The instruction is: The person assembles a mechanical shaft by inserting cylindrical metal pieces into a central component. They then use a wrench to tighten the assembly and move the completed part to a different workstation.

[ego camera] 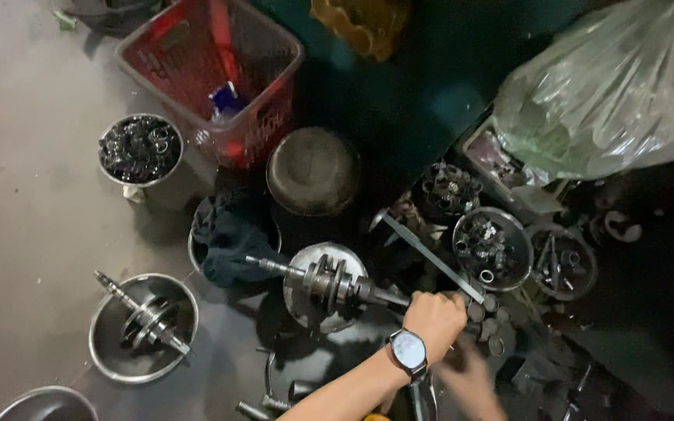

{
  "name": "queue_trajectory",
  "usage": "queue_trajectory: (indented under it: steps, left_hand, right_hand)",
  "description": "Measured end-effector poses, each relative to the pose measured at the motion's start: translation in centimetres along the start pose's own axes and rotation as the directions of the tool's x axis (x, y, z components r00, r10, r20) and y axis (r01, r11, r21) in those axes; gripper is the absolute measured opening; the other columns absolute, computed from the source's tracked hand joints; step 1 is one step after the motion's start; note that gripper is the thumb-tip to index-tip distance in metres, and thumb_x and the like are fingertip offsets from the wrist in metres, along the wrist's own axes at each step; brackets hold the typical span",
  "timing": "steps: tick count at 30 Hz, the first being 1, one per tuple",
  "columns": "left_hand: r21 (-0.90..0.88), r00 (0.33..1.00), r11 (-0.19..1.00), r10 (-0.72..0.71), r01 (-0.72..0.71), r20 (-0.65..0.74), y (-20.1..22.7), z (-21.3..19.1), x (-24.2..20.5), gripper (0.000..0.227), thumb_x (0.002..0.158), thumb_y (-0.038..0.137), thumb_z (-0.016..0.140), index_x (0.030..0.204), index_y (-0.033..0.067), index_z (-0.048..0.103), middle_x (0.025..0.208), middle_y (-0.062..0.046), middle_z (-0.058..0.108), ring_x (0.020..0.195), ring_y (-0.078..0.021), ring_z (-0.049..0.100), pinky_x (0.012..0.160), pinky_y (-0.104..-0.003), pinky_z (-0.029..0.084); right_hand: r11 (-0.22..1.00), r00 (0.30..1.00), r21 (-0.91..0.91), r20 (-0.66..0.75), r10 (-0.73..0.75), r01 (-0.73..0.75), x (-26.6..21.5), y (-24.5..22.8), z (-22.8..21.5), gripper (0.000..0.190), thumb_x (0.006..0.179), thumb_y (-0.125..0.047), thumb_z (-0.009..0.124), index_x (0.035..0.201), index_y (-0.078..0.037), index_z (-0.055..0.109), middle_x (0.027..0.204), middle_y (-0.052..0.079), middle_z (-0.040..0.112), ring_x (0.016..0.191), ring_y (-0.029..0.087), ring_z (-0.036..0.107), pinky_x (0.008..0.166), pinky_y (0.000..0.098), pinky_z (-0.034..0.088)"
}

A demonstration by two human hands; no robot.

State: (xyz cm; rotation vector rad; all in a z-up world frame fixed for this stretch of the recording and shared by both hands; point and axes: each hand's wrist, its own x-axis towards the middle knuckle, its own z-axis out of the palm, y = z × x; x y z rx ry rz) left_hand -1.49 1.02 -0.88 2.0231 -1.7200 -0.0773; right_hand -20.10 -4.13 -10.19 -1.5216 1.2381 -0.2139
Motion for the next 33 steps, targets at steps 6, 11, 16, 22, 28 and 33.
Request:
queue_trajectory:
  steps: [6,11,16,22,28,33]
  left_hand:
    - [-0.052,0.974,0.973,0.224,-0.226,-0.028,-2.3,-8.3,0.0,0.066,0.072,0.023,0.068,0.131,-0.0029,0.055,0.112,-0.027,0.068,0.097,-0.0404,0.068,0.070,-0.050,0.056]
    - [-0.061,0.893,0.903,0.409,-0.426,-0.185,-8.2,-12.3,-5.2,0.049,0.087,0.021,0.063,0.130,-0.0032,0.059,0.129,-0.024,0.063,0.120,-0.0355,0.063,0.098,-0.047,0.052]
    - [-0.213,0.812,0.785,0.545,-0.582,-0.210,-10.8,-12.0,-10.2,0.036,0.100,0.018,0.064,0.130,-0.0015,0.064,0.131,-0.015,0.066,0.107,-0.0249,0.063,0.093,-0.039,0.050]
    - [-0.539,0.673,0.554,0.739,-0.634,-0.032,-7.7,-11.3,-13.4,0.040,0.089,0.041,0.070,0.099,0.0034,0.063,0.089,-0.013,0.062,0.081,-0.0314,0.065,0.064,-0.043,0.049]
    - [-0.480,0.454,0.424,0.889,-0.768,0.059,-2.1,-5.9,-16.7,0.041,0.097,0.044,0.071,0.082,0.0077,0.058,0.079,-0.009,0.060,0.074,-0.0291,0.065,0.062,-0.041,0.051]
    - [-0.557,0.163,0.106,0.985,-0.824,-0.054,0.6,2.0,-16.4,0.054,0.073,0.037,0.069,0.111,-0.0021,0.064,0.093,-0.019,0.067,0.080,-0.0329,0.070,0.067,-0.039,0.057]
  right_hand:
    - [0.924,0.933,-0.144,-0.012,-0.360,0.354,2.8,3.1,8.2,0.058,0.085,-0.014,0.073,0.139,-0.002,0.056,0.136,0.015,0.063,0.121,0.024,0.061,0.098,0.0417,0.050]
    - [0.955,0.933,-0.048,-0.202,-0.297,0.293,1.9,3.6,12.2,0.048,0.092,-0.018,0.066,0.138,-0.007,0.056,0.131,0.014,0.066,0.119,0.027,0.063,0.093,0.0429,0.053]
    - [0.954,0.919,0.203,-0.370,-0.135,0.221,-0.2,1.9,14.5,0.031,0.092,-0.017,0.069,0.121,-0.006,0.064,0.108,0.014,0.071,0.100,0.024,0.064,0.081,0.0410,0.056]
    - [0.988,0.710,-0.127,-0.689,-0.148,0.083,-7.5,-6.4,11.6,0.033,0.094,-0.029,0.077,0.083,0.001,0.070,0.071,0.017,0.060,0.067,0.011,0.045,0.058,0.0369,0.046]
    - [0.947,0.635,-0.202,-0.704,-0.319,0.252,-16.5,-1.9,4.3,0.027,0.080,-0.016,0.082,0.099,0.000,0.071,0.085,0.009,0.076,0.075,0.007,0.065,0.066,0.0344,0.057]
    - [0.990,0.769,0.070,-0.638,-0.052,0.125,-29.1,11.8,0.9,0.023,0.081,-0.009,0.076,0.102,0.000,0.074,0.081,0.010,0.074,0.073,0.010,0.069,0.066,0.0322,0.057]
